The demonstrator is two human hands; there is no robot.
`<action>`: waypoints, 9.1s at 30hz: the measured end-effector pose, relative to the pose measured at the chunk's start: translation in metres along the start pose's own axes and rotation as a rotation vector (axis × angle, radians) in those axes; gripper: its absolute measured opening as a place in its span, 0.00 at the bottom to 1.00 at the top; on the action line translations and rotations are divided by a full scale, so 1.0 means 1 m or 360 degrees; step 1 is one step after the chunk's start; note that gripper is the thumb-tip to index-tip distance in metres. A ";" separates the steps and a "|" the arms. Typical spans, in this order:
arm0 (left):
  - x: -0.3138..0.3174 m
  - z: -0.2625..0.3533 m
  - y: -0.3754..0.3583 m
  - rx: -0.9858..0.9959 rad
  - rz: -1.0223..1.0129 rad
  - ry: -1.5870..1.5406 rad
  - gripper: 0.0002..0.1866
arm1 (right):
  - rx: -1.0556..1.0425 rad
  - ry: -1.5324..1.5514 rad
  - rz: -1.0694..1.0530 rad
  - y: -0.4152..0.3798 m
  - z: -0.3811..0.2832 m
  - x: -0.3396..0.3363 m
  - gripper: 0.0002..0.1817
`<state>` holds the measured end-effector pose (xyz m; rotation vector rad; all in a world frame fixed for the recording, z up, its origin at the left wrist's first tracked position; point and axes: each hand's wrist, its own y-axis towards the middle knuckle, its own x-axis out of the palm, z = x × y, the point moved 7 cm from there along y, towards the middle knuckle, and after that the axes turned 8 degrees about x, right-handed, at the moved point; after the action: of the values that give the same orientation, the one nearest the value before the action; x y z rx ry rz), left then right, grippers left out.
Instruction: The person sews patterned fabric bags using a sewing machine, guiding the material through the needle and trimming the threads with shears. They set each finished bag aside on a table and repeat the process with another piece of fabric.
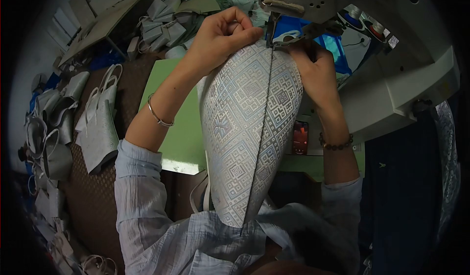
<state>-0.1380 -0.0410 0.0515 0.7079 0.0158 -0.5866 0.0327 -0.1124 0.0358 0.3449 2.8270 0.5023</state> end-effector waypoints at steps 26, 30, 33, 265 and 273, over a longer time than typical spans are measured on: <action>-0.007 -0.027 0.010 -0.0336 -0.0276 -0.0097 0.08 | 0.0044 -0.0145 -0.0020 0.011 0.007 -0.005 0.13; -0.001 -0.057 0.018 -0.0199 -0.0724 0.0109 0.17 | -0.0186 -0.0216 0.0106 0.014 0.008 -0.029 0.17; 0.012 -0.098 0.014 -0.0139 -0.0882 0.0158 0.24 | 0.0119 -0.0720 -0.0026 0.015 0.017 -0.046 0.21; 0.012 0.085 -0.065 0.1104 -0.0636 0.1237 0.14 | -0.0873 -0.1206 0.0109 -0.080 -0.039 -0.027 0.34; 0.006 0.074 -0.052 0.1081 -0.0623 0.1156 0.17 | -0.0836 -0.1239 0.0074 -0.067 -0.036 -0.029 0.40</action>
<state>-0.1733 -0.1212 0.0749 1.5742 0.6683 -0.6822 0.0369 -0.1923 0.0498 0.3877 1.8656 0.8642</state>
